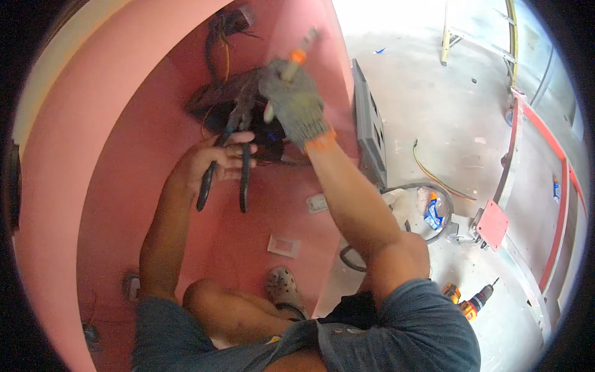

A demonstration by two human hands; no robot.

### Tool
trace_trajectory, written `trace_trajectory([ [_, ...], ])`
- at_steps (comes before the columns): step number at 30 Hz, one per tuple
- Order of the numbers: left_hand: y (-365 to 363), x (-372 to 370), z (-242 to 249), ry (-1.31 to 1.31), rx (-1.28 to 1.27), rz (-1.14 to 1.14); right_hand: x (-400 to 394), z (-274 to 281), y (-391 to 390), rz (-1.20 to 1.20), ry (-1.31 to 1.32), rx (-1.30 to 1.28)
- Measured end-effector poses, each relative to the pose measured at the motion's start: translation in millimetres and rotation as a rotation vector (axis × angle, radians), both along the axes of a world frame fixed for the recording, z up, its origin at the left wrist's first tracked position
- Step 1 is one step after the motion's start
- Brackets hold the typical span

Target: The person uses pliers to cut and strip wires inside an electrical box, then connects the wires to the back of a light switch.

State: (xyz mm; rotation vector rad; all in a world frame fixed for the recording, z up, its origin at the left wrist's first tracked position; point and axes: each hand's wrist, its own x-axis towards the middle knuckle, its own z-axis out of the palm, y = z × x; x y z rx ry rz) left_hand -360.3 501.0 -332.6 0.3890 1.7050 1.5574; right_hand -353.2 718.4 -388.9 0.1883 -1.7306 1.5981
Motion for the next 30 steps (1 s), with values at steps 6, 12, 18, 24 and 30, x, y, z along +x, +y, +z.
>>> trace_trajectory([
  [6,-63,-40,-8,0.355,-0.512,0.281,-8,-41,-62,1.29,0.026,-1.091],
  [12,-86,-42,2,0.545,-0.593,0.358,-54,-37,-96,1.482,0.075,-1.284],
  [18,-84,-24,21,0.676,-0.703,0.322,-55,-30,-101,1.473,0.139,-1.245],
  [24,-87,-26,22,0.75,-0.662,0.306,-52,-23,-104,1.475,0.151,-1.264],
  [30,-74,-33,20,0.82,-0.699,0.221,-82,-45,-99,0.665,0.172,-0.69],
])
